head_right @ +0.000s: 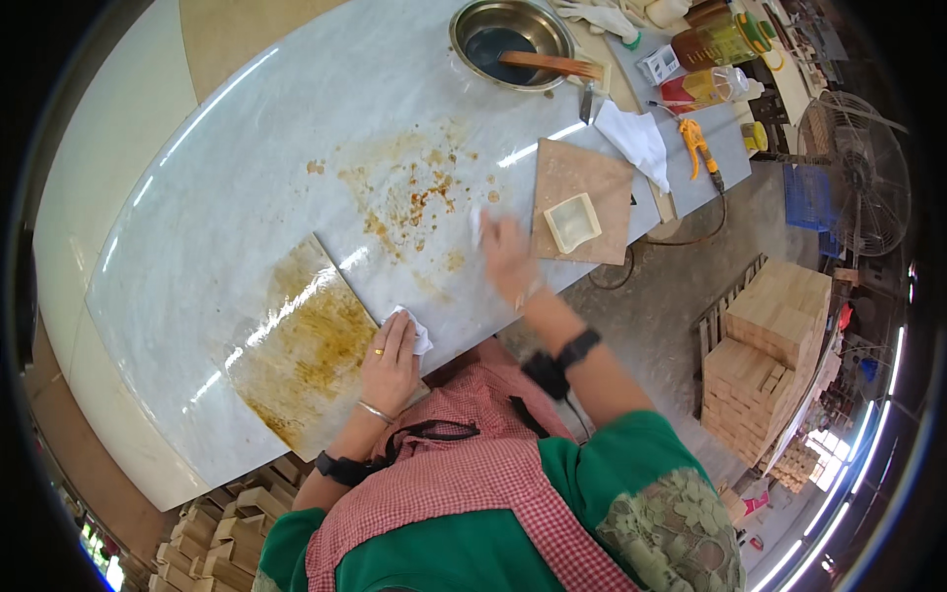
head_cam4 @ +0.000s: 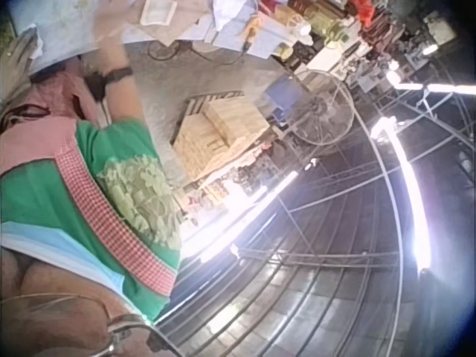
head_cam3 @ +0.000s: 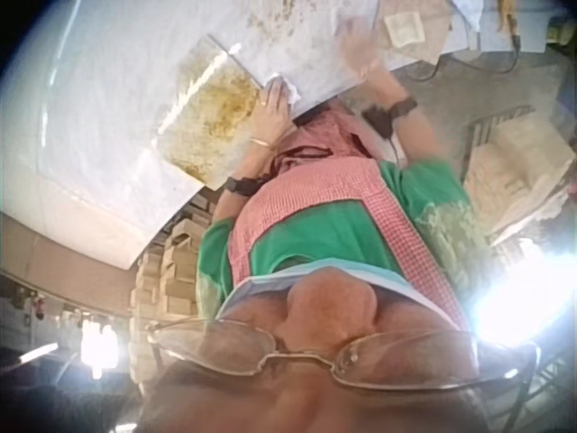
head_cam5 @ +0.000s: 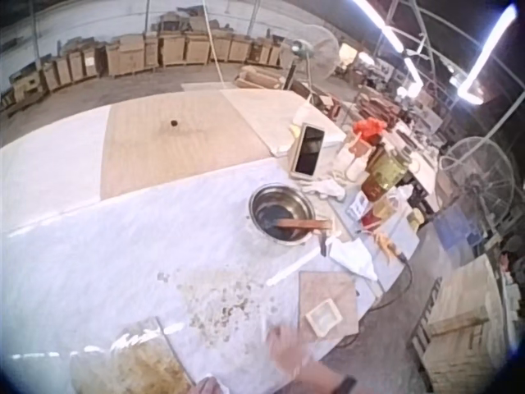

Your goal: Cleaning a work table with a cloth and scraping tool in a manufacturing facility.

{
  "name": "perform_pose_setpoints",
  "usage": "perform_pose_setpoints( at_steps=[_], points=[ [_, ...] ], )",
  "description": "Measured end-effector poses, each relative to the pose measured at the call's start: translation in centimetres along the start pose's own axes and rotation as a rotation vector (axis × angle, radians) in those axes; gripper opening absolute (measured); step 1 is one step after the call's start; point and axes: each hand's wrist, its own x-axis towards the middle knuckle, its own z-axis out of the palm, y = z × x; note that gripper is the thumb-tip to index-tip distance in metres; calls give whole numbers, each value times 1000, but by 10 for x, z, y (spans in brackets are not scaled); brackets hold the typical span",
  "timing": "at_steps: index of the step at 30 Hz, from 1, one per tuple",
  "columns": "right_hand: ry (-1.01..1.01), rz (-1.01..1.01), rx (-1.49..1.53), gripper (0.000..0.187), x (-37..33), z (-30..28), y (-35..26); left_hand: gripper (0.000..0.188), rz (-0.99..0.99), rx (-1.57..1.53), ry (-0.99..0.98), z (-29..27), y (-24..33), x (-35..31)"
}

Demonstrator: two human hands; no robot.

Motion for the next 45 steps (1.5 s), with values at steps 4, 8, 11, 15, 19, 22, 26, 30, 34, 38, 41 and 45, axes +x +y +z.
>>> perform_pose_setpoints(
  at_steps=[4, 8, 11, 15, 19, 22, 26, 30, 34, 38, 41, 45],
  points=[
    [158, 24, -60, 35, 61, -12, 32, 43, 21, -4, -1, 0, 4, 4],
    [-100, -20, -102, 42, -5, -13, -5, 42, -4, -7, -10, -2, 0, 0],
    [-1, 77, -61, 39, 41, -6, 21, 43, 9, 14, -18, -5, 0, 0],
    [379, -136, 224, 17, 156, 22, 1, 41, 37, 31, -56, -3, 4, 6],
    [-65, -258, 395, 29, 71, 25, -120, 42, -18, 35, -49, -3, 0, -3],
    [-496, -83, 297, 26, 43, 4, -76, 44, -12, 27, -40, -5, 0, 2],
    [206, -125, 104, 23, 155, 15, 8, 43, 12, 24, -19, -1, 2, 4],
    [-31, -78, 384, 18, 149, 36, -84, 38, -43, 22, -14, -9, 6, 5],
    [-302, -259, 424, 17, 93, 3, -76, 38, -24, 46, -14, -4, 0, 0],
    [127, -282, 21, 18, 185, 16, -17, 40, -16, -10, -21, -6, 6, 5],
    [-40, -164, 185, 18, 168, 18, -60, 42, -79, -73, -36, -10, 6, 1],
    [-238, -312, 246, 23, 103, 27, -54, 43, -106, -85, -29, -6, 4, -2]
  ],
)
